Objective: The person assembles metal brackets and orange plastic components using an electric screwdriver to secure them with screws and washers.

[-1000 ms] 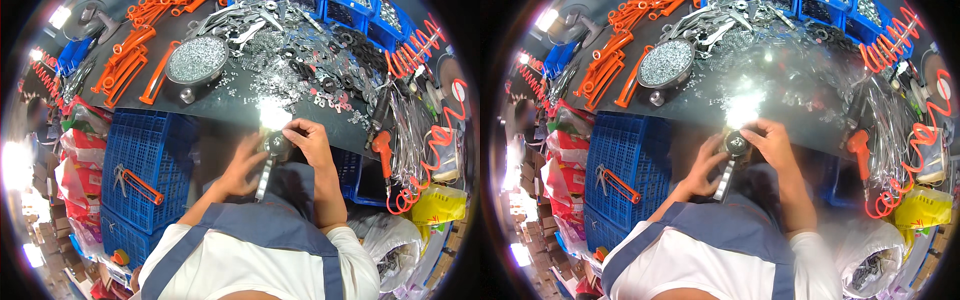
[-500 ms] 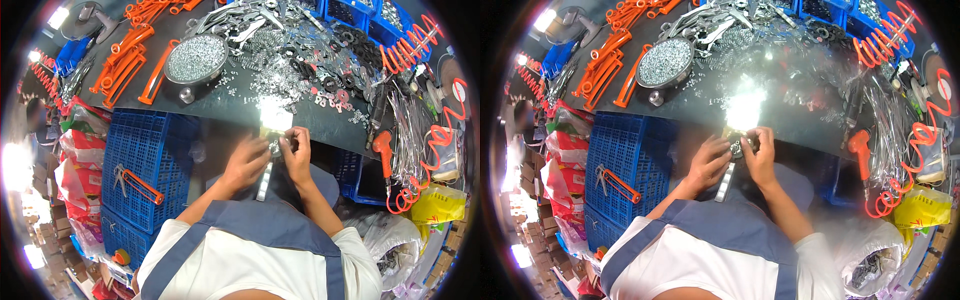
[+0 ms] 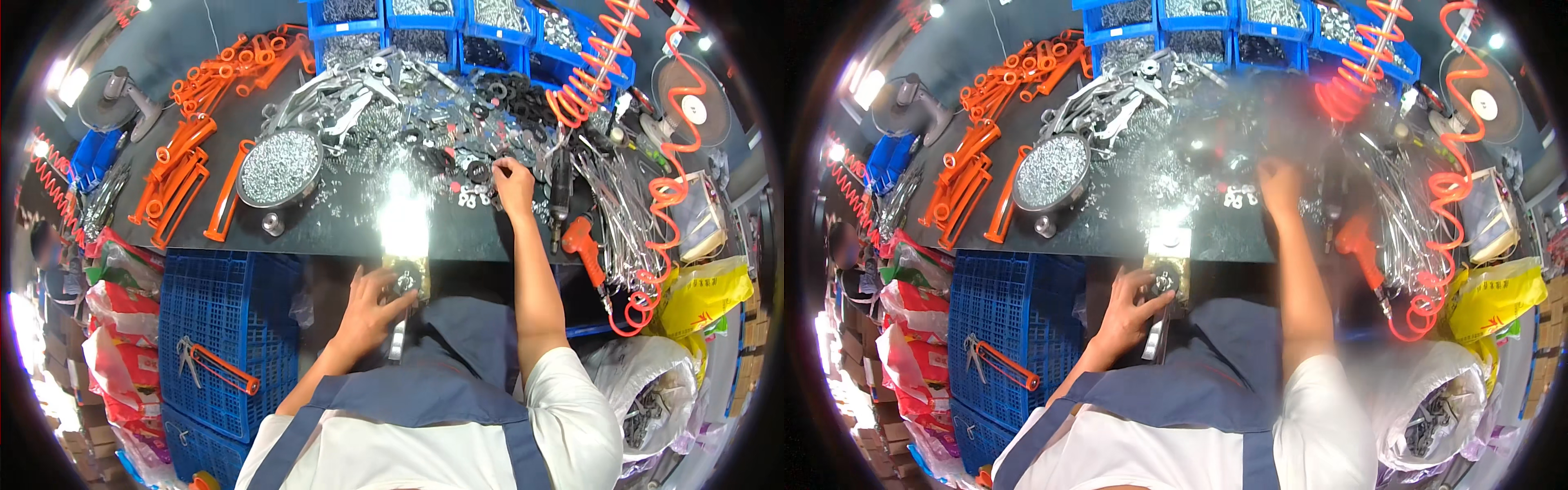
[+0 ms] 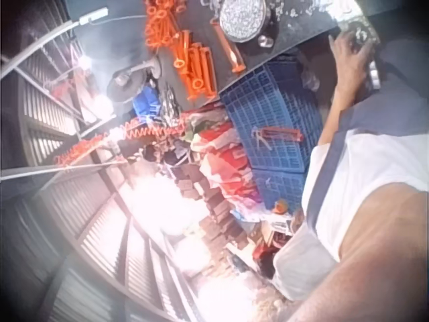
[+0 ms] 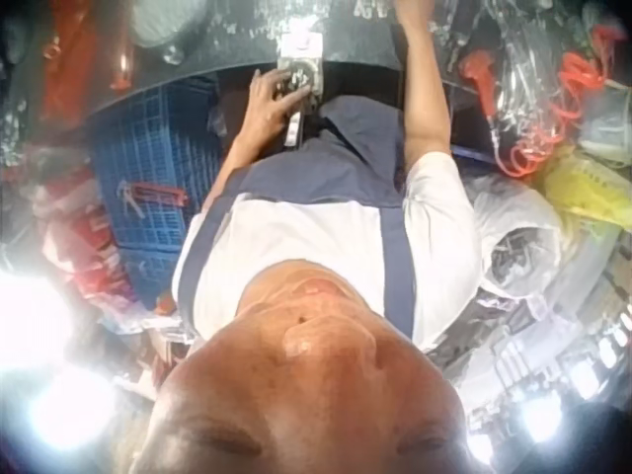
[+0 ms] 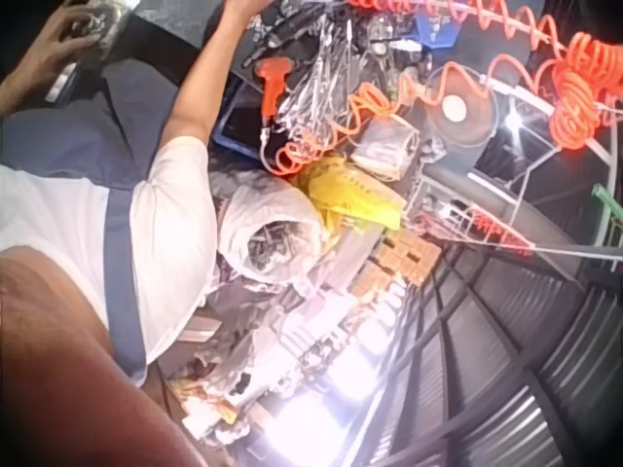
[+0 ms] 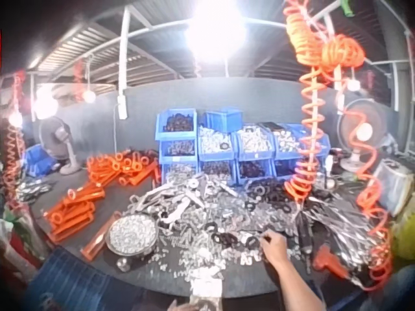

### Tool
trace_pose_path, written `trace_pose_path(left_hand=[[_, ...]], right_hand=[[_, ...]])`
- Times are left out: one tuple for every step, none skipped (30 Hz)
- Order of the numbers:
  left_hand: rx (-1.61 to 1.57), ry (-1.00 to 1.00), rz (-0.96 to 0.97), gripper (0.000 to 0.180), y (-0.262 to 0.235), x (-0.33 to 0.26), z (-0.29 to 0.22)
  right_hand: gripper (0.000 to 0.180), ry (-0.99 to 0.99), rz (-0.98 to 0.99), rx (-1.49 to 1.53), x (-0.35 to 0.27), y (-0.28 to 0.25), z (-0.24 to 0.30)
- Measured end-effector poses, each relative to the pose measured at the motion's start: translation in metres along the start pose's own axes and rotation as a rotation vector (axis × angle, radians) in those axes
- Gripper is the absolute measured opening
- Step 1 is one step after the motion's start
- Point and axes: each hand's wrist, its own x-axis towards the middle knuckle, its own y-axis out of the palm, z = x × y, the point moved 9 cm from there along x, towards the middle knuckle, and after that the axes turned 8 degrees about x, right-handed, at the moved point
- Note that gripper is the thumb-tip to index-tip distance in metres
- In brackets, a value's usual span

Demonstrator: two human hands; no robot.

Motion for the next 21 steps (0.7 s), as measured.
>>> trace_pose_path(left_hand=[[0.002,0.002,0.035,0.043,0.001,0.001,0.000],[-0.045,-0.018,0.055,0.047,0.001,0.001,0.002],[-0.038,-0.023,0.044,0.047,-0.003,0.002,0.004],[-0.061,-0.046,0.011,0.050,-0.009,0.002,0.007],[-0.078,-0.076,-0.024,0.054,-0.016,0.001,0.011],[-0.081,-0.110,-0.084,0.059,-0.027,-0.002,0.016],[-0.016,-0.132,-0.114,0.055,-0.038,-0.004,0.023],[0.003,-0.146,-0.164,0.053,-0.051,-0.004,0.030],[0.022,-0.161,-0.215,0.051,-0.065,-0.007,0.042],[0.088,-0.213,-0.244,0.049,-0.079,-0.013,0.056],[0.149,-0.258,-0.275,0.046,-0.095,-0.020,0.071],[0.220,-0.309,-0.310,0.042,-0.111,-0.028,0.089],[0.295,-0.368,-0.345,0.038,-0.128,-0.041,0.112],[0.394,-0.381,-0.376,0.035,-0.145,-0.054,0.136],[0.492,-0.389,-0.410,0.034,-0.160,-0.065,0.165],[0.563,-0.400,-0.407,0.033,-0.170,-0.058,0.194],[0.664,-0.452,-0.404,0.034,-0.184,-0.061,0.222],[0.691,-0.512,-0.412,0.039,-0.192,-0.066,0.254],[0.723,-0.583,-0.421,0.045,-0.198,-0.071,0.284],[0.683,-0.653,-0.335,0.046,-0.194,-0.070,0.308],[0.633,-0.712,-0.256,0.048,-0.190,-0.059,0.332]], right_hand=[[0.014,0.028,0.011,-0.060,0.014,0.006,-0.018],[0.014,0.014,0.011,-0.057,0.029,0.014,-0.021],[0.017,-0.052,0.010,-0.150,0.042,0.021,-0.015],[0.020,-0.116,0.005,-0.243,0.050,0.026,-0.010],[0.020,-0.131,0.012,-0.231,0.054,0.032,0.001],[0.024,-0.148,0.133,-0.410,0.055,0.047,0.009],[0.028,-0.164,0.250,-0.591,0.057,0.061,0.014],[0.032,-0.170,0.217,-0.632,0.061,0.057,0.011],[0.032,-0.174,0.209,-0.628,0.063,0.053,0.011],[0.033,-0.066,0.196,-0.432,0.064,0.044,0.002],[0.034,0.042,0.174,-0.239,0.068,0.031,-0.007],[0.044,-0.046,0.099,-0.315,0.072,0.017,-0.010],[0.044,-0.042,0.088,-0.318,0.076,0.007,-0.012],[0.050,0.048,0.012,-0.385,0.080,-0.010,-0.013],[0.057,0.138,-0.069,-0.453,0.084,-0.028,-0.017],[0.066,0.167,-0.095,-0.519,0.094,-0.042,-0.062],[0.066,0.161,-0.084,-0.508,0.095,-0.033,-0.062],[0.065,0.128,0.042,-0.601,0.093,-0.016,-0.057],[0.065,0.084,0.175,-0.689,0.089,0.007,-0.048],[0.066,0.001,0.347,-0.808,0.084,0.024,-0.017],[0.062,0.132,0.414,-0.727,0.077,0.025,-0.025]])
